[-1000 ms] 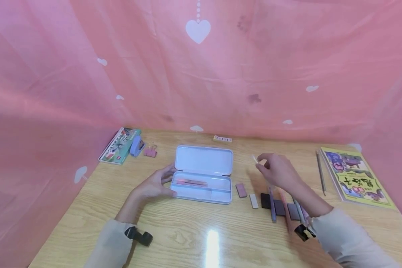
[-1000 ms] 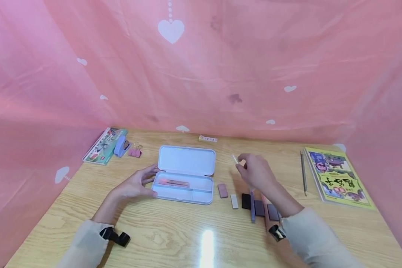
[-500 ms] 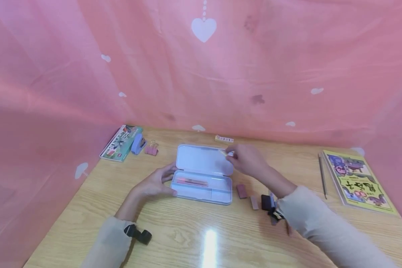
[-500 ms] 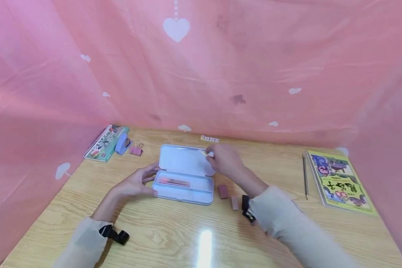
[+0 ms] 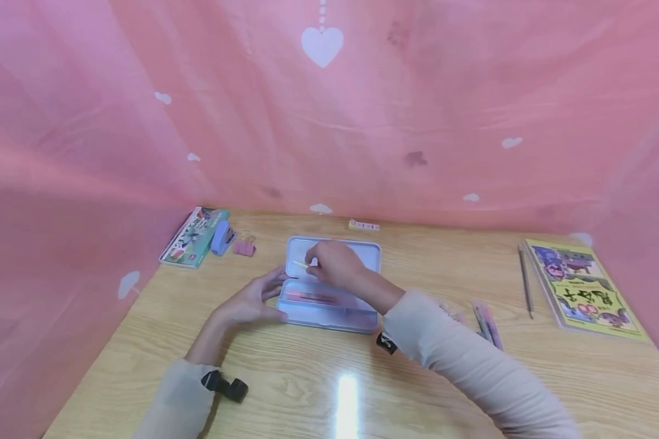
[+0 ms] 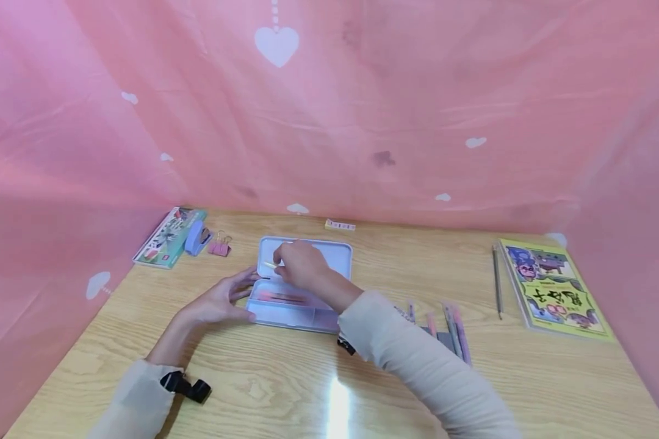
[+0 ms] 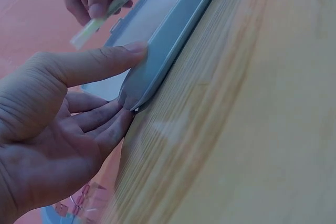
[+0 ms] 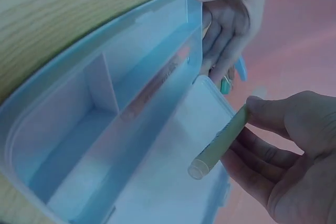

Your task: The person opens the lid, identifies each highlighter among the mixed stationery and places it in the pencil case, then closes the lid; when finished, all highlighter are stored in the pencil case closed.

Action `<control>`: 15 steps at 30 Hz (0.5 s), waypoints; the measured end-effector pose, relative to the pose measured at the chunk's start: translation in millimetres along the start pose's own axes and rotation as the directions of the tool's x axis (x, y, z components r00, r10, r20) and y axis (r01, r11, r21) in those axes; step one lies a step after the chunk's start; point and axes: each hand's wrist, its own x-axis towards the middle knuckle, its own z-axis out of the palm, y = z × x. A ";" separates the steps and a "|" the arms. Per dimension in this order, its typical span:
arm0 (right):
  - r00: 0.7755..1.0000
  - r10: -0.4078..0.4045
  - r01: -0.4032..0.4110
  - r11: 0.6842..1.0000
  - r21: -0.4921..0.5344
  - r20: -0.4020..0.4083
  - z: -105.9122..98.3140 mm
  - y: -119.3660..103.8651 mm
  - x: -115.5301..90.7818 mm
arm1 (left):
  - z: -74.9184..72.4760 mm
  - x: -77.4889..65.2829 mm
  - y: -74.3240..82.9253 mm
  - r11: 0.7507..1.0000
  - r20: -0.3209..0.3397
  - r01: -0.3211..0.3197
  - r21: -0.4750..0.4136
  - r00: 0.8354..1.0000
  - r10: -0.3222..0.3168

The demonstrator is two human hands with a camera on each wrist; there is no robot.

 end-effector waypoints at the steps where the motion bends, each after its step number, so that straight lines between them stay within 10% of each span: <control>1: 1.000 -0.001 0.001 1.000 0.000 0.007 2.7 -1.1 1.2 | -0.1 -0.2 -0.5 1.000 -0.001 -0.003 -0.003 1.000 0.003; 15: 0.997 -0.003 0.020 0.977 -0.214 0.081 63.9 -7.4 -4.4 | -1.1 1.6 -1.6 1.000 -0.008 0.010 0.008 1.000 -0.009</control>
